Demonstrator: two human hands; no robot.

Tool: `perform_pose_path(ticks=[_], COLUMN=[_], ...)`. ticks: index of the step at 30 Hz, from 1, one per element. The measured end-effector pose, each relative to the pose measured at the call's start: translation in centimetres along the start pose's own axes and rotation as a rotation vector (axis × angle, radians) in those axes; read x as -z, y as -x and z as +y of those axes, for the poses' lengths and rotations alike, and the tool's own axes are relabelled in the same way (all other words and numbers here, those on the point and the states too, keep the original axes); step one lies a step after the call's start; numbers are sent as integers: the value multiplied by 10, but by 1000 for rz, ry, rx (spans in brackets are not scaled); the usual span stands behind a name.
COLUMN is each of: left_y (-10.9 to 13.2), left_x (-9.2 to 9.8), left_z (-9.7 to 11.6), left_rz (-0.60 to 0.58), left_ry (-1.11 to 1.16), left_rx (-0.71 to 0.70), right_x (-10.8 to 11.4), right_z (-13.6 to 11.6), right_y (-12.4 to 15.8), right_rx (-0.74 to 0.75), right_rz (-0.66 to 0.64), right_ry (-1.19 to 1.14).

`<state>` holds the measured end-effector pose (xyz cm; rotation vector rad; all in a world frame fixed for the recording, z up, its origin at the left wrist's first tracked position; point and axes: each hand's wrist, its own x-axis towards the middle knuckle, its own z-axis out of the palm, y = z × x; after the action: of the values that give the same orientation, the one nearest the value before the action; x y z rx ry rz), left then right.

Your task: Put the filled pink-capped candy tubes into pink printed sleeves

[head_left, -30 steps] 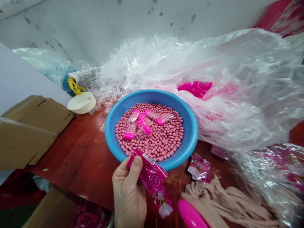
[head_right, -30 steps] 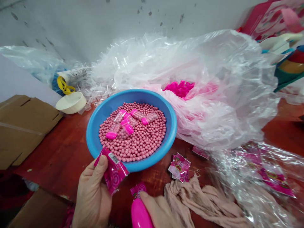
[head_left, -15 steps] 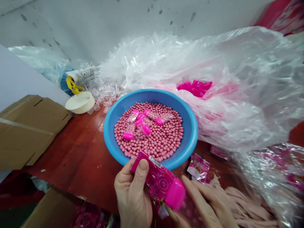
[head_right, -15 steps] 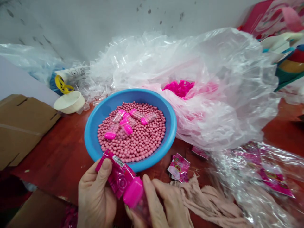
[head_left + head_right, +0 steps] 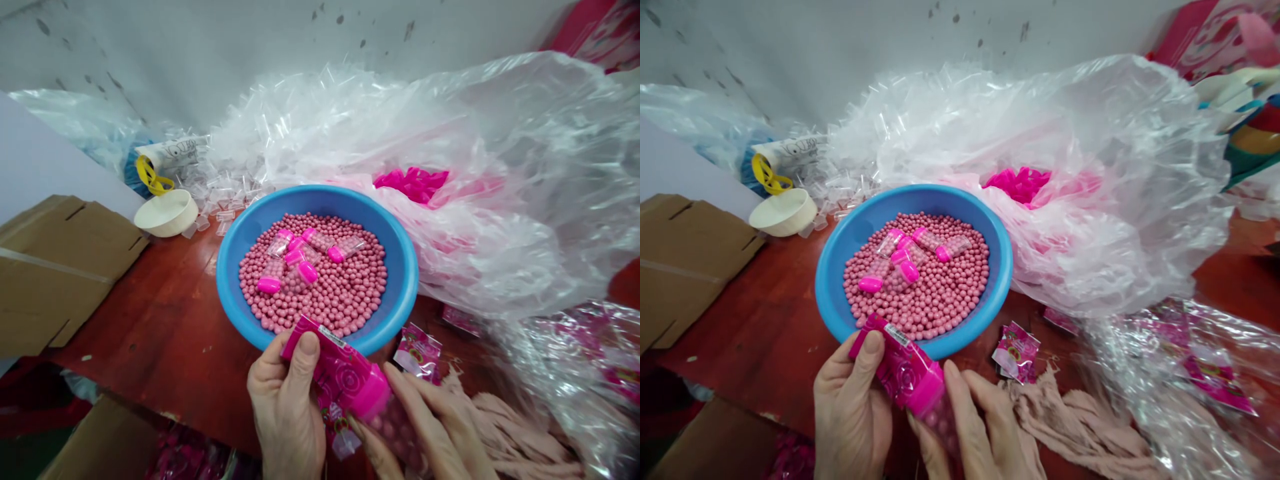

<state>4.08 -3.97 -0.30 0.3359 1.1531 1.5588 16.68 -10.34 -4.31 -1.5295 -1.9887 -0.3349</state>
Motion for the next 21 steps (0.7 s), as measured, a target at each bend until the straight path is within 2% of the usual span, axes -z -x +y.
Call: perform_pose_path(ticks=[5, 11, 17, 21], left_y=[-1, -2, -2, 2], left_x=[2, 2, 3, 1], left_z=[-2, -7, -11, -6], left_rz=[11, -79, -103, -148], left_ry=[-21, -61, -67, -47], left_rx=[-29, 24, -43, 37], right_x=[-6, -6, -5, -5], right_z=[-7, -6, 2, 0], right_y=[2, -1, 2, 3], right_rx=[-40, -34, -27, -133], right_rz=[9, 7, -7, -4], right_ry=[53, 67, -53, -168])
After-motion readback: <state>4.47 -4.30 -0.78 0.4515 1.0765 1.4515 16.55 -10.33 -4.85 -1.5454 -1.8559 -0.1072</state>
